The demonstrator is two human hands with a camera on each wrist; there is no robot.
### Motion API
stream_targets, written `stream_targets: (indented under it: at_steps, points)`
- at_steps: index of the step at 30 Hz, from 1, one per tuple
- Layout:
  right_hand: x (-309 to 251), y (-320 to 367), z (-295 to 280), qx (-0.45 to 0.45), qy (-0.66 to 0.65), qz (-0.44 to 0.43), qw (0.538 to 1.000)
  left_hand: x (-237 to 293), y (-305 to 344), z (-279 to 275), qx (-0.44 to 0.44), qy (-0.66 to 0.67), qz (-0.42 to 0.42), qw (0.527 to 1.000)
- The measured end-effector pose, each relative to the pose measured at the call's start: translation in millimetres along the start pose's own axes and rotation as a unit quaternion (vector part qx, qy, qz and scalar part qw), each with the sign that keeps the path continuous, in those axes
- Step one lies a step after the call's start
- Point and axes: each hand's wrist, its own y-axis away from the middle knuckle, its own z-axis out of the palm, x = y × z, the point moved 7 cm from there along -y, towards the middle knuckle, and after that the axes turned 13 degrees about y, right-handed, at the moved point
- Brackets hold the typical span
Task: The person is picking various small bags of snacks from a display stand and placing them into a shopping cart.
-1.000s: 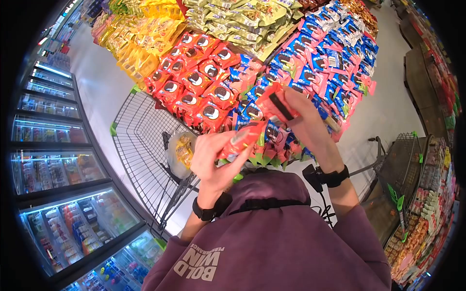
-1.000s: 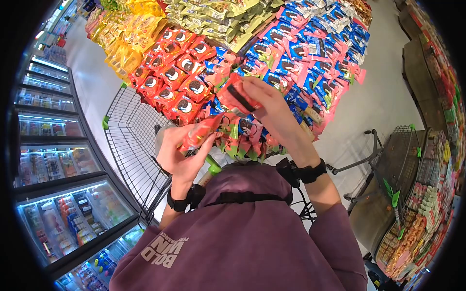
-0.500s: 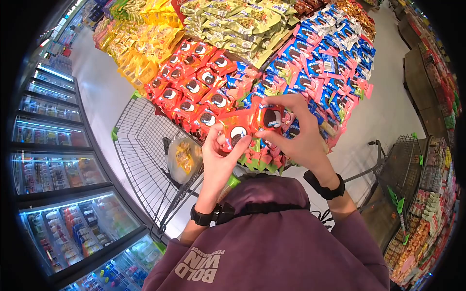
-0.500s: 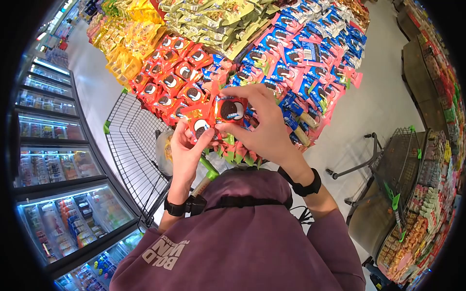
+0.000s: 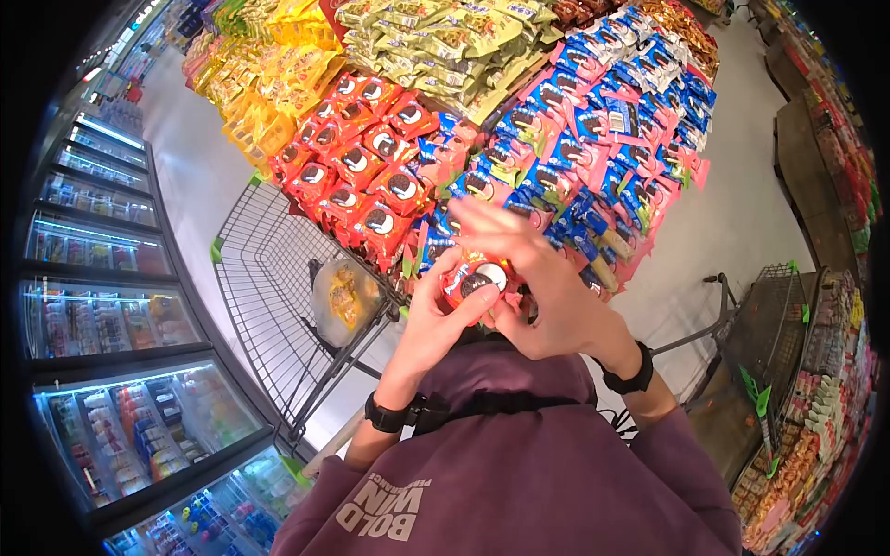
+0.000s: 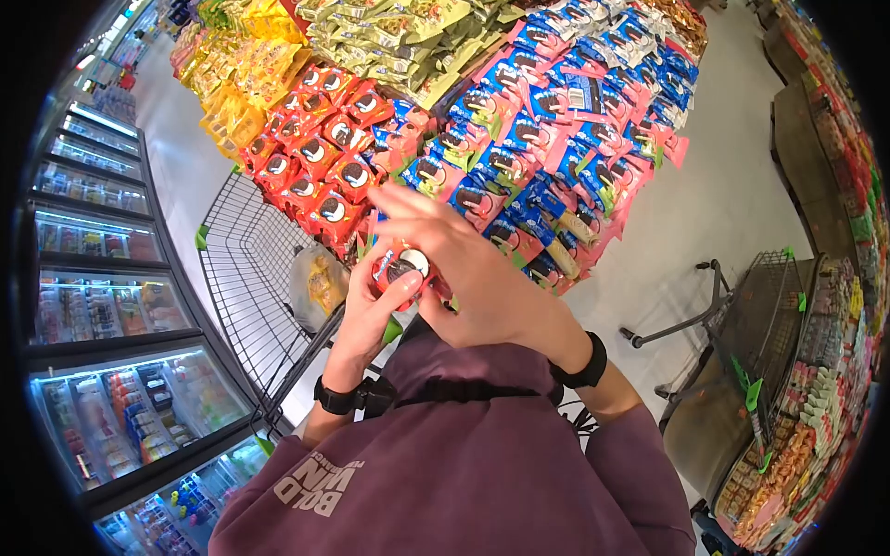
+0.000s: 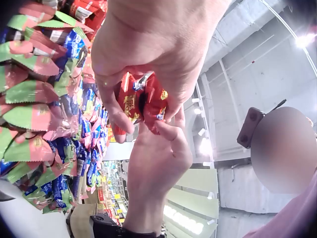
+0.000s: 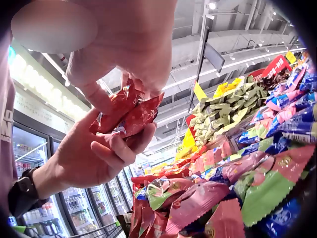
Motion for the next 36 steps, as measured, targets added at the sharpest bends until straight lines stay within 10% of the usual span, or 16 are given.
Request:
stream_targets:
  at_steps: [6, 10, 19, 22, 36]
  points:
    - [28, 31, -21, 0.057, -0.051, 0.165, 0.983, 3, -2, 12, 0.009, 0.008, 0.035, 0.999]
    - [40, 45, -19, -0.039, -0.075, 0.231, 0.969, 10, -10, 28, -0.108, -0.279, 0.124, 0.946]
    - [50, 59, -13, 0.049, -0.203, 0.298, 0.931, 21, -2, 15, -0.017, -0.122, 0.169, 0.978]
    - [57, 64, -6, 0.061, -0.227, 0.331, 0.914, 13, 1, 13, 0.039, -0.056, 0.055, 0.996]
    - [57, 62, 19, 0.026, -0.252, 0.326, 0.911, 12, 16, 1, 0.035, -0.125, 0.120, 0.984]
